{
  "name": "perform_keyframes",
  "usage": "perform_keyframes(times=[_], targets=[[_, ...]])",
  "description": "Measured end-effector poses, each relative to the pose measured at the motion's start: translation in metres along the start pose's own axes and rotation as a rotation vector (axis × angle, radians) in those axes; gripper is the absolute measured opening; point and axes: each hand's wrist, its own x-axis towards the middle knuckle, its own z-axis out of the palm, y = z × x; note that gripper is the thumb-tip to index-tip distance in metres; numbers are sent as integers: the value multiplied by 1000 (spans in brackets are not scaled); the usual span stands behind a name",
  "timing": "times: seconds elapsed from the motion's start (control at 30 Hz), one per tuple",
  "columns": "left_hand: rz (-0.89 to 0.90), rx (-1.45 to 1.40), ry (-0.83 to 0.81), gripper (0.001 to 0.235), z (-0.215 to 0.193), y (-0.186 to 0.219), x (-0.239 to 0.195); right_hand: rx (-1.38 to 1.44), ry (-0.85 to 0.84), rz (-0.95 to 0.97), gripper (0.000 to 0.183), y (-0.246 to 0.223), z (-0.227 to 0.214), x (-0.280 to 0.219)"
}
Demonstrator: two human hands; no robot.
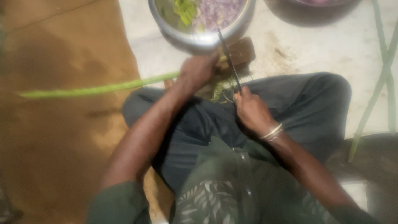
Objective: The person sits cross-legged on the floor and uses a large knife to chop green stalks on a small wooden block. Chopped pieces fall into a metal bowl that already contains chopped onions. The person continues chopping the stalks one at a time.
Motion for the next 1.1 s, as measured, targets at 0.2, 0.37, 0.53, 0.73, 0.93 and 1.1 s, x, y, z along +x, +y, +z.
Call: perform_keyframes(times=[0.2, 0.37, 0.53, 0.73, 0.93, 1.1], targets=[[92, 5, 105, 31, -1, -3, -1, -98, 98, -119, 32, 11, 5, -1], [121, -10, 92, 29, 2, -9, 2, -160, 53, -57, 34, 11, 14, 13], [93, 1, 115, 19, 2, -10, 3, -192, 90, -90, 34, 9, 20, 25], [80, 42, 80, 23, -1, -8, 4, -221, 81, -117, 34, 20, 19, 29], [97, -71, 133, 34, -11, 4, -6, -249, 183, -186, 34, 13, 29, 42], [-80, 62, 0, 31, -7, 7, -3, -174, 111, -98, 34, 26, 34, 30]])
